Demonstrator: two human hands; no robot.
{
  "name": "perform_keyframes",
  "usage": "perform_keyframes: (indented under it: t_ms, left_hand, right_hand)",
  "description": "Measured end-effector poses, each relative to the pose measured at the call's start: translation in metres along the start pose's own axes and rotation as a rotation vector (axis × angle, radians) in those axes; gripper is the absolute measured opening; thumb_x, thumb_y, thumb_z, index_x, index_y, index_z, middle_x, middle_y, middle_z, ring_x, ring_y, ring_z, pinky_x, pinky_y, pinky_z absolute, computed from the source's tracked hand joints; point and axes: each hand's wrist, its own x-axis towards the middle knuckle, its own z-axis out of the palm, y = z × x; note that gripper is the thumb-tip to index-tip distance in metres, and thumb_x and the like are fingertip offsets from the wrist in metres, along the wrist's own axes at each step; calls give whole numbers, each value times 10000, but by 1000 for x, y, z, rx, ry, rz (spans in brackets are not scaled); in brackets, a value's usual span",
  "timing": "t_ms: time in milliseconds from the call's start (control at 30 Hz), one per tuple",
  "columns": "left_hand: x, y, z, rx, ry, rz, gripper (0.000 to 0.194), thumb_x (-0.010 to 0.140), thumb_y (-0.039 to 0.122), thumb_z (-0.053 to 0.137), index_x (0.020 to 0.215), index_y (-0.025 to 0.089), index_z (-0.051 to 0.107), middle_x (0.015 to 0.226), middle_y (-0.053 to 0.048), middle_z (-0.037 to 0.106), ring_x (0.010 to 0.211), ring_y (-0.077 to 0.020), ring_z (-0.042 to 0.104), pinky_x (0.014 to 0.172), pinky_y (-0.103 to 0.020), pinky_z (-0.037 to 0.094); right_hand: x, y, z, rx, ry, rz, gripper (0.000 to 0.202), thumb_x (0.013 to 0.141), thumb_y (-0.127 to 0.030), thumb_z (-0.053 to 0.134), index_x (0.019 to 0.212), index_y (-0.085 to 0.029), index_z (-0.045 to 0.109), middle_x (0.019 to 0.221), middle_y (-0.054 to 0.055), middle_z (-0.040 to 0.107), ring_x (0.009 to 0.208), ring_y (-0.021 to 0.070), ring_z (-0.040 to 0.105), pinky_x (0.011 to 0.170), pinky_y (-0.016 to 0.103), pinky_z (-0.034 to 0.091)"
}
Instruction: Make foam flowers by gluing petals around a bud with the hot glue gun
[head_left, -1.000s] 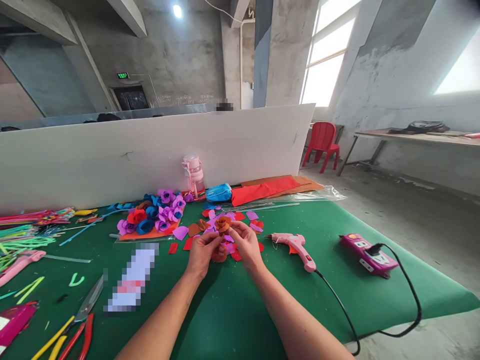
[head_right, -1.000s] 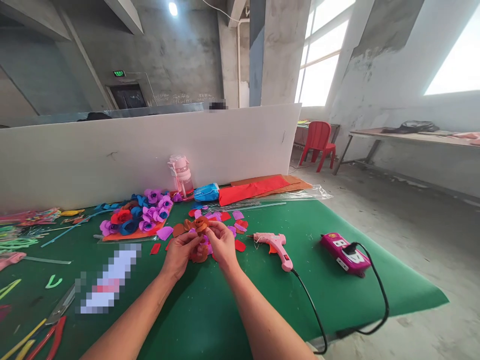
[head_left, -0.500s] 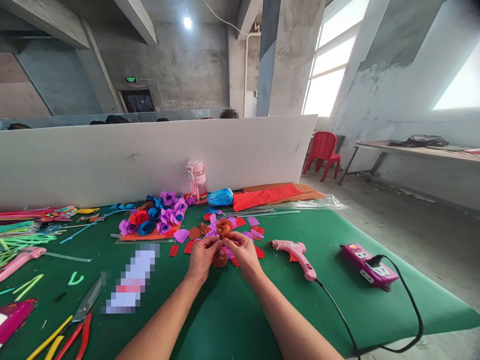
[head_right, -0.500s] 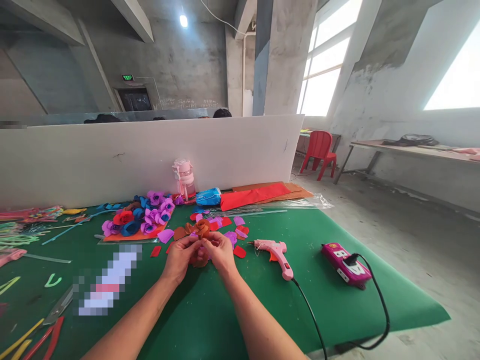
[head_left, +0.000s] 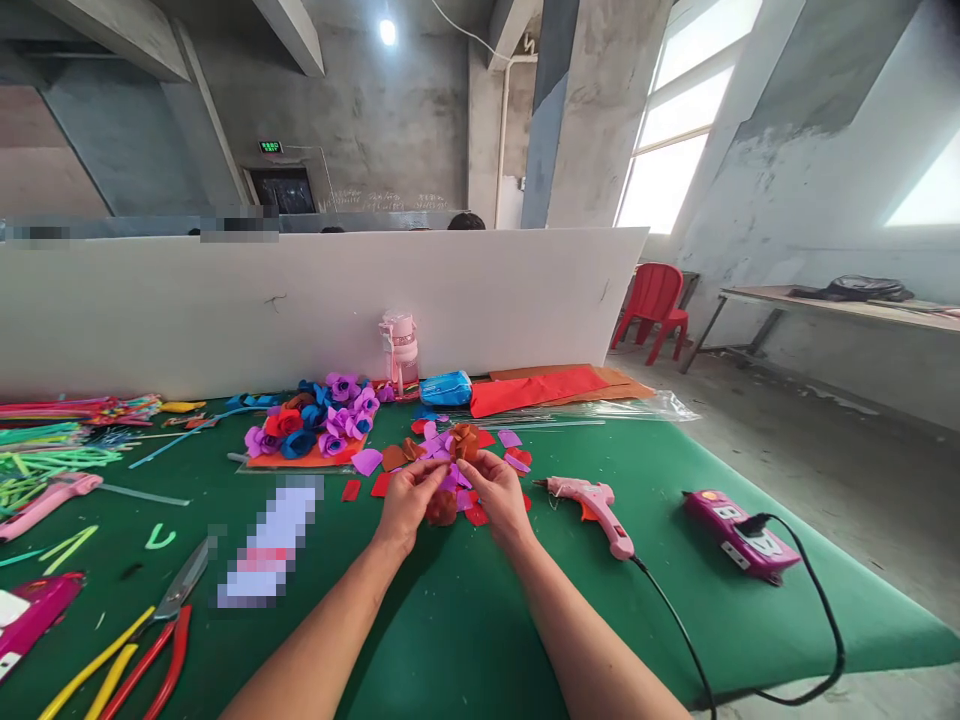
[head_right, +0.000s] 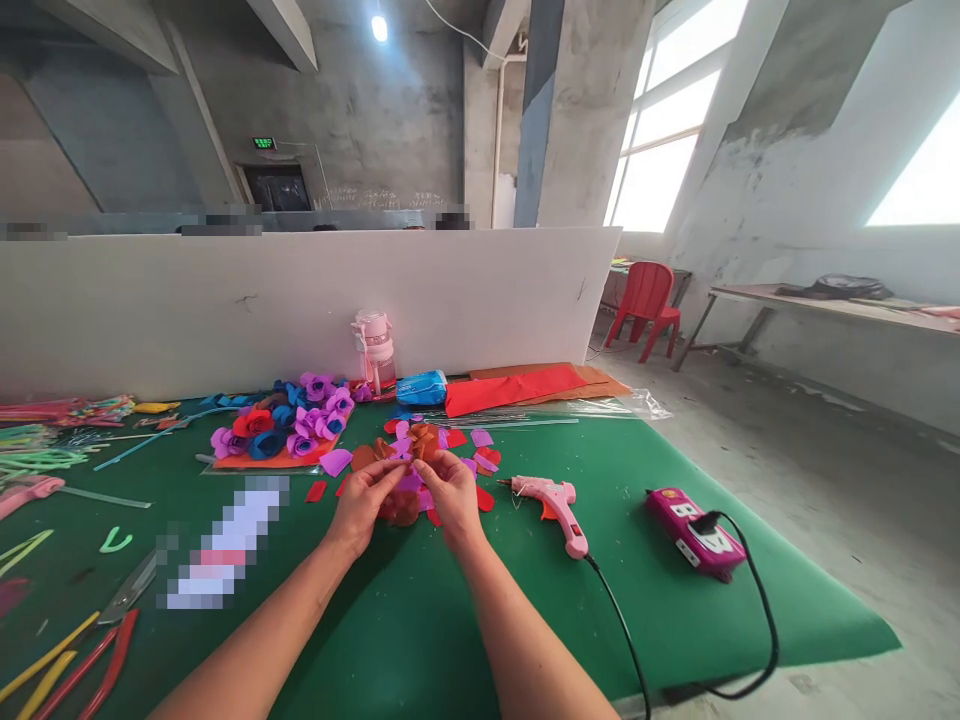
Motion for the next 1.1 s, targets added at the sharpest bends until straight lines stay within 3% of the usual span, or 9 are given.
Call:
perform_keyframes:
  t_ms: [100, 200, 333, 533, 733, 1100]
  left_hand:
    - [8, -2, -7, -61, 96, 64, 377, 588, 428, 794, 812, 131, 724, 643, -15, 665, 467, -73, 509, 443, -184, 377]
    - [13, -4, -13, -140, 38, 38, 373, 566, 421, 812, 767, 118, 728, 676, -31, 670, 536, -78, 535, 512, -185, 409]
    - [13, -3, -15, -290, -70, -62, 343, 648, 434, 766, 786, 124, 724, 680, -36, 663, 566, -84, 551, 539, -194, 422]
    - [9, 3, -12, -350, -92, -36, 226, 624, 290, 777, 768, 125, 723, 719, -37, 689, 595, -93, 575, 564, -205, 442]
    - [11, 3, -13, -347, -22, -30, 218, 537, 194, 795, 728, 117, 724, 693, -32, 687, 551, -73, 547, 525, -185, 409]
    - [9, 6, -10, -399, 26, -69, 239, 482, 200, 821, 689, 130, 726, 667, -14, 691, 542, -65, 548, 515, -176, 413]
  right_hand:
    - [0, -2, -1, 27, -17, 52, 331, 612, -447, 774, 789, -191, 661, 770, 26, 714, 753, 185, 660, 727, 300, 505]
    - [-3, -2, -1, 75, -88, 129, 321, 602, -430, 790, 771, -187, 668, 719, 18, 709, 692, 166, 660, 715, 296, 510]
    - [-5, -2, 0, 120, -186, 191, 293, 619, -396, 797, 787, -184, 684, 724, 22, 717, 690, 148, 670, 751, 291, 512]
    - [-8, -7, 1, 78, -226, 243, 304, 583, -384, 820, 771, -180, 695, 752, 26, 727, 682, 138, 678, 730, 270, 516]
    - [-9, -7, 2, 80, -232, 274, 357, 553, -383, 837, 812, -178, 702, 771, 35, 738, 715, 155, 693, 746, 280, 521]
    - [-8, -6, 0, 69, -204, 291, 351, 557, -363, 838, 828, -180, 710, 794, 38, 748, 765, 163, 691, 790, 279, 492]
